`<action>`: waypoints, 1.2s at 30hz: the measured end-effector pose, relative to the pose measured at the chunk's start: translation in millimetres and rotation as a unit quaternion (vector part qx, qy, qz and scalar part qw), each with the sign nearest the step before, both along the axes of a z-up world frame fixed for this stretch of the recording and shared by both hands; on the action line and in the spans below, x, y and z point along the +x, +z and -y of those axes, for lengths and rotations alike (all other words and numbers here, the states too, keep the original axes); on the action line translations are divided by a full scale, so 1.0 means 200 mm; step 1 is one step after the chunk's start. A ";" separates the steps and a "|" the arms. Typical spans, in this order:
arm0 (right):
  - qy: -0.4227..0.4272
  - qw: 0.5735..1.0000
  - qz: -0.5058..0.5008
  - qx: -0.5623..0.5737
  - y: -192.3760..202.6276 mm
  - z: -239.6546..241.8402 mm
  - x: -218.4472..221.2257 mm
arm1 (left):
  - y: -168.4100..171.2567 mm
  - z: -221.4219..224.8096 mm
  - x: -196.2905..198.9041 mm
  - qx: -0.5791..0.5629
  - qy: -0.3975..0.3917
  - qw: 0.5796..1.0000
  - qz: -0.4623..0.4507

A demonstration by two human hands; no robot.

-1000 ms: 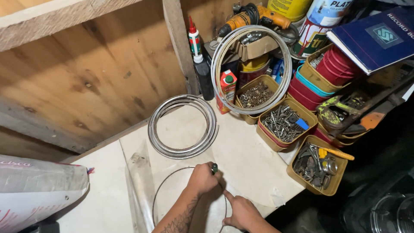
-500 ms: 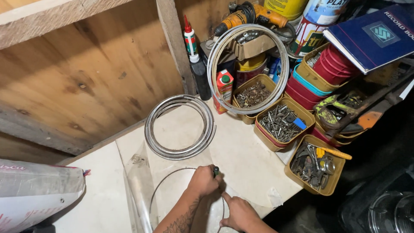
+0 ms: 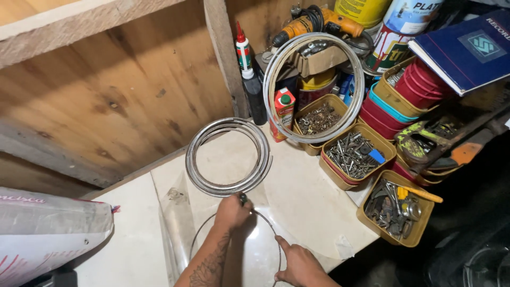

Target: Tracing a circle on a clear plastic sheet using a metal ring as a guide and then cutting it out with scissors

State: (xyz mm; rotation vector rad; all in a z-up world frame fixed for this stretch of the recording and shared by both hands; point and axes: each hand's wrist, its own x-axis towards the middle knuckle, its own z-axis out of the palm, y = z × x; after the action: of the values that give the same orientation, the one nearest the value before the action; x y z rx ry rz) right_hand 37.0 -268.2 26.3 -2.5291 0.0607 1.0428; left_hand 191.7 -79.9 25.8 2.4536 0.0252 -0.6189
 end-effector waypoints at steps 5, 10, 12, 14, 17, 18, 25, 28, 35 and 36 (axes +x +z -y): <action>-0.028 0.999 -0.014 0.023 0.06 -0.01 0.00 | 0.07 -0.12 0.00 0.022 0.082 0.996 0.017; -0.017 1.000 -0.023 0.003 0.00 -0.01 0.00 | -0.07 -0.33 0.03 0.044 0.109 0.992 0.035; -0.020 0.999 -0.027 -0.004 -0.03 -0.01 0.00 | -0.09 -0.40 0.02 0.050 0.119 0.991 0.046; -0.016 1.000 -0.002 0.000 -0.09 0.00 0.00 | -0.06 -0.47 0.00 0.060 0.128 0.990 0.026; -0.022 0.999 -0.030 0.003 -0.03 -0.01 0.01 | 0.06 -0.53 -0.08 0.064 0.150 0.987 0.009; -0.018 0.999 -0.030 0.003 -0.05 0.00 0.00 | 0.03 -0.57 -0.10 0.064 0.153 0.986 0.010; -0.006 1.000 -0.013 -0.017 -0.11 0.00 0.01 | -0.08 -0.78 -0.28 0.117 0.132 0.984 0.008; -0.002 1.000 0.006 -0.020 -0.15 0.00 0.00 | -0.15 -0.85 -0.39 0.140 0.091 0.986 0.020; -0.007 1.000 -0.006 -0.024 -0.12 0.00 0.00 | -0.25 -0.94 -0.66 0.184 0.009 0.981 0.064; -0.005 1.000 -0.006 -0.024 -0.13 0.00 0.01 | -0.23 -0.93 -0.69 0.185 0.010 0.981 0.063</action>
State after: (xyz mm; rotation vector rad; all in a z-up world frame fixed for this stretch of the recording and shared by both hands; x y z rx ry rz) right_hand 38.0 -267.8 0.0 -2.5618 0.1032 1.0639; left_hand 52.8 106.4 -20.6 2.8433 0.1244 -0.4809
